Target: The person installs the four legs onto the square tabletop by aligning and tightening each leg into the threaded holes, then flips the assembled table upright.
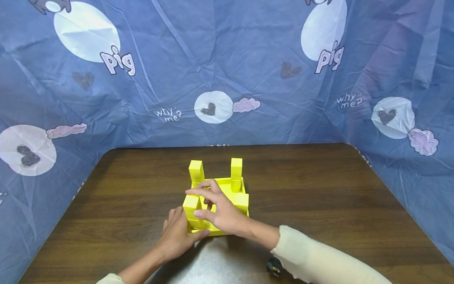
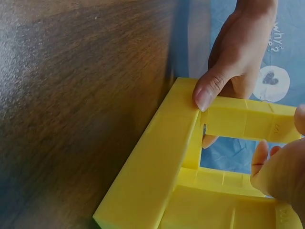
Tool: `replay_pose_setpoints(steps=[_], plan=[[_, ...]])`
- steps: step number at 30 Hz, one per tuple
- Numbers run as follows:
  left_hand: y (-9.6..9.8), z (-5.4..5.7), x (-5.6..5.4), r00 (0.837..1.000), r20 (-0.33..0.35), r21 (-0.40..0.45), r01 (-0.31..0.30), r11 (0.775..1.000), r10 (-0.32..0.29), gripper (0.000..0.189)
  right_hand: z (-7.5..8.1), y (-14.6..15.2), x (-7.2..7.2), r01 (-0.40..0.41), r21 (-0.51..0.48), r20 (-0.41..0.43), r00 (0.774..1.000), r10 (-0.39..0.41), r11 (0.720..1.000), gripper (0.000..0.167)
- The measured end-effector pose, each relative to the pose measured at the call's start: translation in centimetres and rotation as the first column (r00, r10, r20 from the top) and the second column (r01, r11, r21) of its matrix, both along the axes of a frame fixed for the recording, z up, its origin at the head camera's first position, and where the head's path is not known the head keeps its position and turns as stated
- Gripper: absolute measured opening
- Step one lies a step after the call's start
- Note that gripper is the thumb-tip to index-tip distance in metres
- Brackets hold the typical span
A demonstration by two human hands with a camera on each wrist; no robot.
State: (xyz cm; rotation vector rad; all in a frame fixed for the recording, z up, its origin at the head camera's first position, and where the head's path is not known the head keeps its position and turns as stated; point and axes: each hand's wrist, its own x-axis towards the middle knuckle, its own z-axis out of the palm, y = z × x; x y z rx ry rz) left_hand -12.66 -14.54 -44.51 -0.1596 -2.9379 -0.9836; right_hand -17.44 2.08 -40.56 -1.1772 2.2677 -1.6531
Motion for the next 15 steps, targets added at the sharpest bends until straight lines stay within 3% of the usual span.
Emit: replay_pose_setpoints(steps=[15], plan=[[0.08,-0.11,-0.01,1.0,-0.007,0.014,-0.004,1.0,0.004,0.058,0.12,-0.81,0.22,0.071,-0.009,0.046,0.996,-0.071,0.997,0.037]])
